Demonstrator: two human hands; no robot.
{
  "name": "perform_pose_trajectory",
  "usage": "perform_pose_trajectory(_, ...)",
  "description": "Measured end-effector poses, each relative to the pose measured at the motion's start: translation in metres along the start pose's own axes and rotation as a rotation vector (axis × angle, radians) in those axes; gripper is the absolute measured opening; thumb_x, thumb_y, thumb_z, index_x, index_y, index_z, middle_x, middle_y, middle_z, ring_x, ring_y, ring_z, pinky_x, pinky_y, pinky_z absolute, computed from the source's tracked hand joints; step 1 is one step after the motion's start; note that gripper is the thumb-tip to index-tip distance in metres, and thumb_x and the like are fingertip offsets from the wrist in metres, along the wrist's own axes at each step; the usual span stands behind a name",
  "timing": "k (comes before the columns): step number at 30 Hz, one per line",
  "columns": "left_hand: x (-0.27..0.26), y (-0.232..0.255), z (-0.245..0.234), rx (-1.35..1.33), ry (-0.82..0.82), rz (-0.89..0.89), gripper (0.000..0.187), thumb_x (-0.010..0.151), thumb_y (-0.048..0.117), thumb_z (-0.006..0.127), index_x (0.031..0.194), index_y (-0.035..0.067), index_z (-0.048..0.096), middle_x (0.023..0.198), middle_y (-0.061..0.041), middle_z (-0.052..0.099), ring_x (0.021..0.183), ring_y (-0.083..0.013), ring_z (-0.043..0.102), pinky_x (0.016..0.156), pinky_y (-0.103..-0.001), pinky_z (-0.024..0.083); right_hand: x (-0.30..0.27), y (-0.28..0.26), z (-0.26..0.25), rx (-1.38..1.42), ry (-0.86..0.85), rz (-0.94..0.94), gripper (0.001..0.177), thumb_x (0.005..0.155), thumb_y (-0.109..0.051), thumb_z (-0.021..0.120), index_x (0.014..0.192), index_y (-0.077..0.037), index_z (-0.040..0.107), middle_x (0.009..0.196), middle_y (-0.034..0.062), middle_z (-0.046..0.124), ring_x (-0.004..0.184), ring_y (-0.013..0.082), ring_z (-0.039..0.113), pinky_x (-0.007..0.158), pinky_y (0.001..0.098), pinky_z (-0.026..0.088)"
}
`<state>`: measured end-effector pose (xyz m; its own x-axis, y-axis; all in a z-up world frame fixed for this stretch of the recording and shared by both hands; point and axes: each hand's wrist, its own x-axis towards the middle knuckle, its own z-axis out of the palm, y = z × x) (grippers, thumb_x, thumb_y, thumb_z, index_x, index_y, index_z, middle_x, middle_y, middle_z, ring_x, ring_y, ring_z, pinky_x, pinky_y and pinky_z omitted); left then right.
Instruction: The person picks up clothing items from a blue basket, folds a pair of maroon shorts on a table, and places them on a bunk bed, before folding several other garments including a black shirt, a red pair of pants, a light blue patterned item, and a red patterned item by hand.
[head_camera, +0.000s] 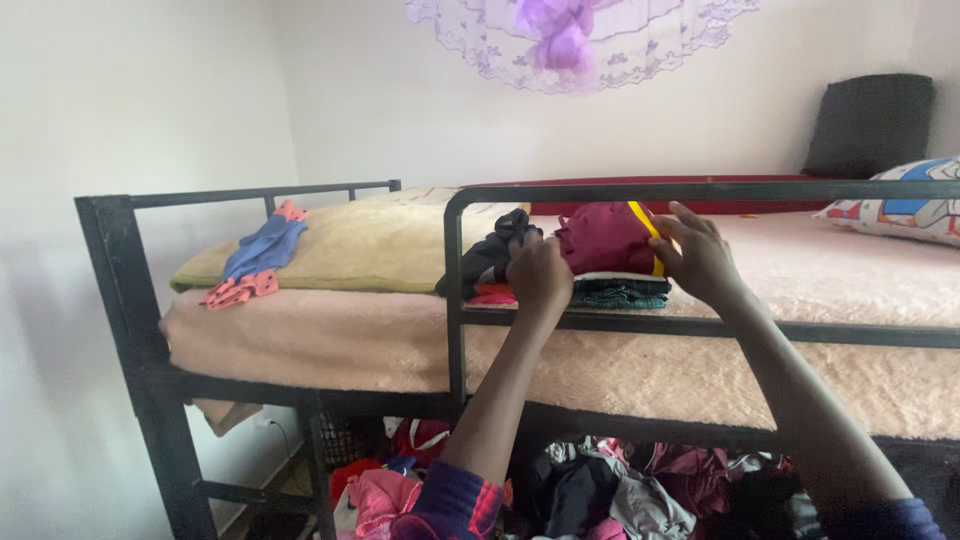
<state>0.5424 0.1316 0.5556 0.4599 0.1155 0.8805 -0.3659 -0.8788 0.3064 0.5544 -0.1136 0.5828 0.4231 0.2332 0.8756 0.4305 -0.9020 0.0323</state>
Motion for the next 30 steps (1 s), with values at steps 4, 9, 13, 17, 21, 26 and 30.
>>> perform_pose_trajectory(4,0.011,-0.003,0.022,-0.018,0.241,0.268,0.029,0.104,0.017,0.055,0.128,0.009,0.068,0.144,-0.017,0.062,0.136,-0.0292,0.059,0.118,-0.051,0.049,-0.005,-0.023,-0.001,0.029,-0.023,-0.112,0.049,0.103,-0.036,0.048,0.147,-0.014,0.054,0.161,0.0159,0.042,0.147,0.0311,0.039,0.114,0.0584,0.030)
perform_pose_trajectory(9,0.005,-0.002,0.034,0.018,-0.025,0.430,0.062,0.101,0.050,0.038,0.152,0.016,0.048,0.151,-0.019,0.050,0.135,-0.0354,0.047,0.105,-0.058,0.040,-0.009,-0.044,0.005,-0.091,-0.153,-0.128,0.060,0.106,-0.048,0.031,0.152,-0.014,0.046,0.160,0.0121,0.038,0.148,0.0277,0.033,0.117,0.0589,0.022)
perform_pose_trajectory(13,-0.001,-0.004,0.022,-0.004,-0.346,0.218,0.060,0.102,0.058,0.035,0.150,0.025,0.050,0.150,-0.012,0.053,0.141,-0.0352,0.046,0.103,-0.057,0.047,-0.014,-0.027,0.023,-0.062,-0.231,-0.065,0.062,0.106,-0.050,0.028,0.153,-0.013,0.044,0.161,0.0135,0.040,0.150,0.0271,0.033,0.118,0.0527,0.027)
perform_pose_trajectory(17,-0.002,0.003,0.007,-0.019,-0.516,0.127,0.060,0.103,0.060,0.033,0.148,0.027,0.055,0.140,-0.011,0.064,0.134,-0.0325,0.056,0.105,-0.053,0.050,-0.020,0.000,0.043,-0.032,-0.206,-0.266,0.049,0.110,-0.040,0.029,0.138,-0.008,0.055,0.147,0.0141,0.056,0.143,0.0315,0.046,0.114,0.0485,0.040)
perform_pose_trajectory(21,-0.001,0.004,0.009,-0.027,-0.590,0.083,0.062,0.106,0.062,0.032,0.151,0.025,0.055,0.142,-0.010,0.068,0.135,-0.0300,0.062,0.112,-0.051,0.051,-0.015,-0.011,0.034,-0.108,-0.298,-0.285,0.042,0.110,-0.033,0.031,0.124,-0.009,0.062,0.131,0.0120,0.065,0.131,0.0321,0.059,0.104,0.0480,0.050)
perform_pose_trajectory(26,-0.009,-0.001,0.025,0.091,-0.313,0.217,0.063,0.102,0.063,0.032,0.153,0.027,0.042,0.157,-0.012,0.043,0.146,-0.0350,0.037,0.110,-0.067,0.034,-0.018,-0.039,0.002,0.062,-0.268,-0.058,0.045,0.111,-0.040,0.036,0.134,-0.008,0.058,0.135,0.0168,0.061,0.128,0.0316,0.057,0.102,0.0545,0.044)
perform_pose_trajectory(30,-0.021,-0.005,0.025,0.148,-0.161,0.278,0.065,0.103,0.064,0.033,0.158,0.030,0.035,0.165,-0.007,0.036,0.152,-0.0293,0.037,0.116,-0.067,0.033,-0.021,-0.049,0.005,-0.087,-0.127,-0.153,0.047,0.109,-0.038,0.037,0.143,-0.012,0.055,0.147,0.0174,0.054,0.134,0.0302,0.050,0.103,0.0691,0.031)
